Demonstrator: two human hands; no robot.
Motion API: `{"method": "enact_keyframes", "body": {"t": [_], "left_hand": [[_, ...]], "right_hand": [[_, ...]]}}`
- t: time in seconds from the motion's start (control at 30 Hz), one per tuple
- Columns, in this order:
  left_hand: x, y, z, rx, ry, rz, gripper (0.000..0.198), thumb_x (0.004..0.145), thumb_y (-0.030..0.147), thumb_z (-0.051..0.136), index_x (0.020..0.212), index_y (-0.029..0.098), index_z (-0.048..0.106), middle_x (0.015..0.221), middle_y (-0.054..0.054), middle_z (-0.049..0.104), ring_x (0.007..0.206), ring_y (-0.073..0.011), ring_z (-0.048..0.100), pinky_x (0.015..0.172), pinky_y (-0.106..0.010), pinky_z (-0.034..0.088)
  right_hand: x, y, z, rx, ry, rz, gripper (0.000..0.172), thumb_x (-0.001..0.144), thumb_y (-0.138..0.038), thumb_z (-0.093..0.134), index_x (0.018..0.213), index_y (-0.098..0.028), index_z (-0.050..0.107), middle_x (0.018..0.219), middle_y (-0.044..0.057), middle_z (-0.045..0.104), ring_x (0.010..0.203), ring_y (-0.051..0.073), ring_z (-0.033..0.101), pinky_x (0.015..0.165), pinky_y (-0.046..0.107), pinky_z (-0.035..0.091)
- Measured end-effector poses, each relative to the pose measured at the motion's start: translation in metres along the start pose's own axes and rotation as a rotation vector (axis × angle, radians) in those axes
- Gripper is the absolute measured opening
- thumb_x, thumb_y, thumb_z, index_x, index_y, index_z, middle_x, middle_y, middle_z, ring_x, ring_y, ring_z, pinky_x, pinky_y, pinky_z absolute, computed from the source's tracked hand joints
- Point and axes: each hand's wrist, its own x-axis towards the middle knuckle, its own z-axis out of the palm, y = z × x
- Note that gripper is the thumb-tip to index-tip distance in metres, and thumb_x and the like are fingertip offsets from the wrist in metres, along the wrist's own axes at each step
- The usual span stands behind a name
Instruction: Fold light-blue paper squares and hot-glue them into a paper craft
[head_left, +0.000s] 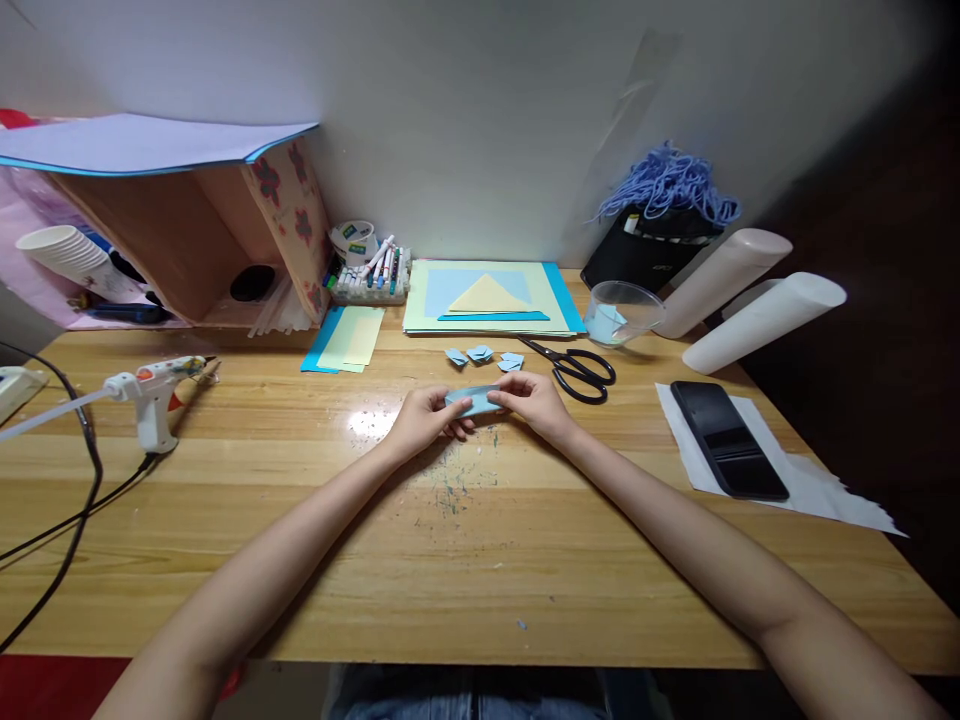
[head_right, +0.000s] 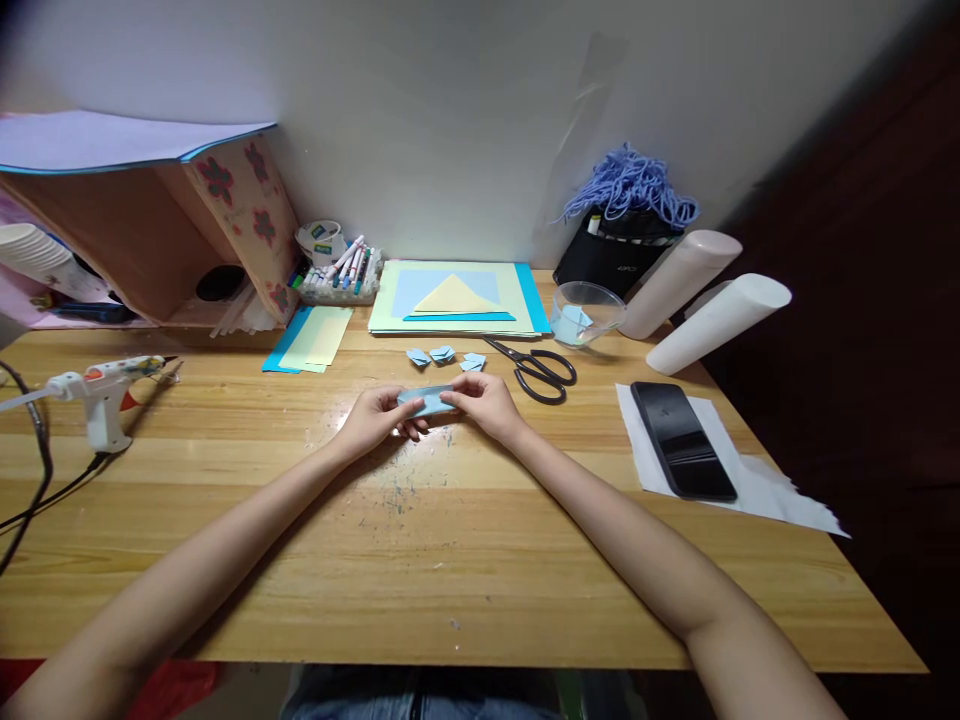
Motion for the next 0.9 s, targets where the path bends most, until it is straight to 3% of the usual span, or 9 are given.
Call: {"method": "enact_keyframes", "body": {"t": [0.8,0.9], "left_hand": [[-0.0029,0.0019,-0.0017,0.175,0.067,0.089,0.04,0.077,0.048,0.056,0.062,0.011,0.059,0.053,-0.002,0.06,0.046,-0.01,0.054,0.045,-0.019,0.04],[-0.0036,0.0023,-0.0026,0.196,0.061,0.101,0.037,0.077,0.047,0.056,0.071,0.011,0.062,0.054,-0.001,0.059,0.047,-0.0102,0.054,0.045,-0.019,0.039]], "right_hand": [[-0.0019,-0.002,0.0013,-0.027,-0.02,-0.023,0.031,0.061,-0.045,0.072,0.066,-0.017,0.061,0.063,0.0,0.06,0.057,0.013,0.054,0.056,0.027,0.048],[-0.0026,-0.0024,0.0018,-0.035,-0.031,-0.021,0.031,0.061,-0.045,0.072,0.066,-0.017,0.061,0.063,0.0,0.06,0.057,0.013,0.054,0.055,0.027,0.048]]}}
